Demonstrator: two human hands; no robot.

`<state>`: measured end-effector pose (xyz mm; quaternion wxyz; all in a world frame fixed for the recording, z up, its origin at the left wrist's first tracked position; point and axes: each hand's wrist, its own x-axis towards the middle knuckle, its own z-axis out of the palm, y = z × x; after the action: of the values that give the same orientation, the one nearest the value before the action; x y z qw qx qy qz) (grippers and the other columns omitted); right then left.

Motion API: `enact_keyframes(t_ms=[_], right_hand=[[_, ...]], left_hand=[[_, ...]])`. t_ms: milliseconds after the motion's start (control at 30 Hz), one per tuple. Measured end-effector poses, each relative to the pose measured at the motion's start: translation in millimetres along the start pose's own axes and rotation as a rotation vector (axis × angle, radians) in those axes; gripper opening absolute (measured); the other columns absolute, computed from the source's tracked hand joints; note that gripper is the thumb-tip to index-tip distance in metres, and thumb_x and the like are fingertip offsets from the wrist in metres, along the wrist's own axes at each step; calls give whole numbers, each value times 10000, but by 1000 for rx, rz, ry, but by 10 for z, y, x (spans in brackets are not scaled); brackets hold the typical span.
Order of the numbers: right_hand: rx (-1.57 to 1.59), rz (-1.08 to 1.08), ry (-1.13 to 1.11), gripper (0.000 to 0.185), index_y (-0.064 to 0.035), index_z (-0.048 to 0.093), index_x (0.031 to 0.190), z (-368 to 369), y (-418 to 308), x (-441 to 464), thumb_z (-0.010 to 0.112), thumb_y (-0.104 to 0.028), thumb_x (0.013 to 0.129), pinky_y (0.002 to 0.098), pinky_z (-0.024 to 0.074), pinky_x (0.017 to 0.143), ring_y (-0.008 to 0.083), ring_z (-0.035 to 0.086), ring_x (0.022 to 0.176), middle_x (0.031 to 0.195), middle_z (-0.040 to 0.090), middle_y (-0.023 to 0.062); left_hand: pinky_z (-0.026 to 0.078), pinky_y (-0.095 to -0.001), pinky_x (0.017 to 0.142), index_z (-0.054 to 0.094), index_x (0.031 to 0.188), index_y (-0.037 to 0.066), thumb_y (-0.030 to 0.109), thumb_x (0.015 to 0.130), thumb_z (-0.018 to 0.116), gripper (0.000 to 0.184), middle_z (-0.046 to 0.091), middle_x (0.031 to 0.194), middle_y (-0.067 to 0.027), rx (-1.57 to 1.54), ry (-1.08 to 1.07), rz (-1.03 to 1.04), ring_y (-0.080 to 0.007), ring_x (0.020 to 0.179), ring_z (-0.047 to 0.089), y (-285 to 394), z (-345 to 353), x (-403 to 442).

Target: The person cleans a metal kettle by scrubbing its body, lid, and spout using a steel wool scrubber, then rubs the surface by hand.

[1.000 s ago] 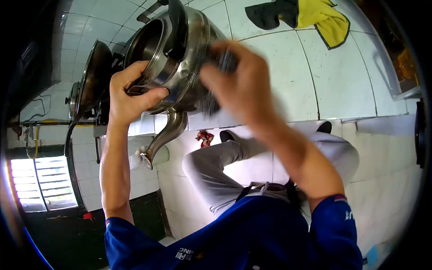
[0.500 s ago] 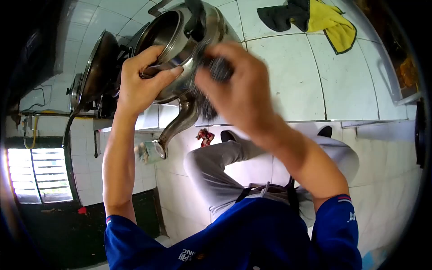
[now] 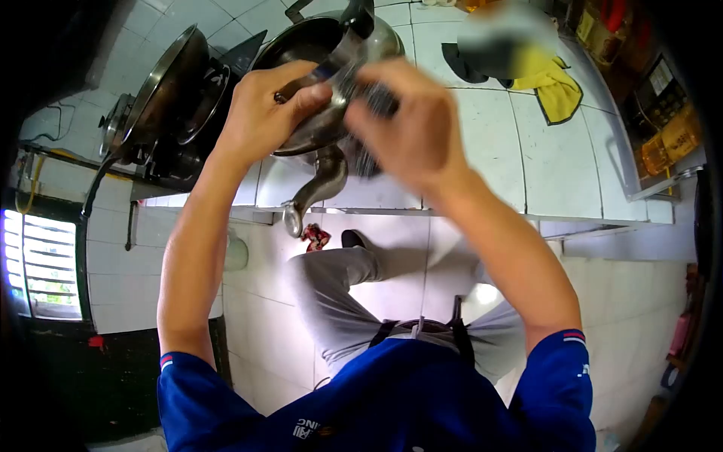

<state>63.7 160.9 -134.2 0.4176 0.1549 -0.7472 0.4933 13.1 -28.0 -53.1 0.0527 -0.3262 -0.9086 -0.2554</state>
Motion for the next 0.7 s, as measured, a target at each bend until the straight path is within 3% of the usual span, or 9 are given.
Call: enact_keyframes(t_ms=[100, 167, 267, 333, 433, 500, 633, 667, 700], right_hand=[[100, 504, -66, 289, -5, 682, 1010, -140, -33, 282, 682, -191, 789, 423, 534, 792, 350, 673, 875, 968, 691, 193], [47, 9, -93, 299, 7, 678, 1017, -31, -29, 39, 679, -199, 800, 403, 539, 769, 362, 672, 867, 957, 690, 198], [-184, -47, -132, 290, 2, 684, 1000, -85, 103, 173, 697, -200, 794, 406, 539, 783, 358, 675, 866, 960, 690, 186], [-65, 334, -47, 275, 7, 697, 989, -80, 61, 274, 698, -175, 783, 394, 534, 842, 337, 683, 912, 974, 697, 184], [-45, 123, -130, 332, 5, 702, 1055, -111, -53, 166, 710, -173, 775, 386, 537, 847, 327, 698, 916, 987, 717, 186], [62, 609, -127, 326, 4, 698, 1045, -178, 98, 424, 712, -166, 767, 377, 533, 855, 314, 692, 942, 1010, 710, 175], [-100, 2, -275, 303, 10, 695, 1035, -113, -166, 58, 709, -162, 786, 376, 537, 840, 304, 688, 924, 1004, 706, 168], [-92, 38, -165, 285, -2, 695, 1029, -95, -92, 147, 709, -151, 786, 364, 539, 825, 312, 684, 903, 1001, 700, 153], [54, 498, -160, 285, -20, 691, 1034, -117, -27, 313, 720, -150, 781, 345, 543, 792, 314, 677, 876, 1001, 690, 133]], left_hand=[[510, -373, 722, 702, 1092, 66, 510, 886, 667, 491, 699, 845, -172, 41, 42, 18, -313, 767, 669, -81, 16, 9], [509, -383, 715, 707, 1081, 83, 514, 895, 654, 473, 689, 833, -172, 65, 19, -22, -355, 780, 661, -30, 13, 14], [492, -392, 684, 717, 1010, 95, 522, 916, 608, 450, 661, 778, -157, 20, 23, -2, -363, 737, 630, 1, 8, 6], [474, -366, 675, 682, 978, 45, 465, 935, 590, 433, 627, 746, -147, 45, 46, 39, -278, 697, 571, 10, 13, 3], [460, -347, 665, 639, 923, 0, 433, 954, 565, 441, 596, 723, -141, 48, 83, 67, -196, 670, 523, 25, 15, 6], [459, -355, 667, 639, 914, 3, 466, 949, 551, 473, 598, 723, -150, 53, 2, 21, -207, 676, 535, 43, -31, 0], [447, -381, 664, 633, 903, 0, 510, 935, 544, 519, 583, 703, -155, 37, 22, -7, -257, 659, 529, 63, -35, 6], [468, -422, 676, 722, 937, 60, 615, 914, 504, 596, 649, 709, -152, 65, 101, 28, -348, 702, 633, 51, 3, 13], [468, -422, 676, 722, 937, 60, 615, 914, 504, 596, 649, 709, -152, 61, 104, 21, -348, 702, 633, 48, 8, 3]])
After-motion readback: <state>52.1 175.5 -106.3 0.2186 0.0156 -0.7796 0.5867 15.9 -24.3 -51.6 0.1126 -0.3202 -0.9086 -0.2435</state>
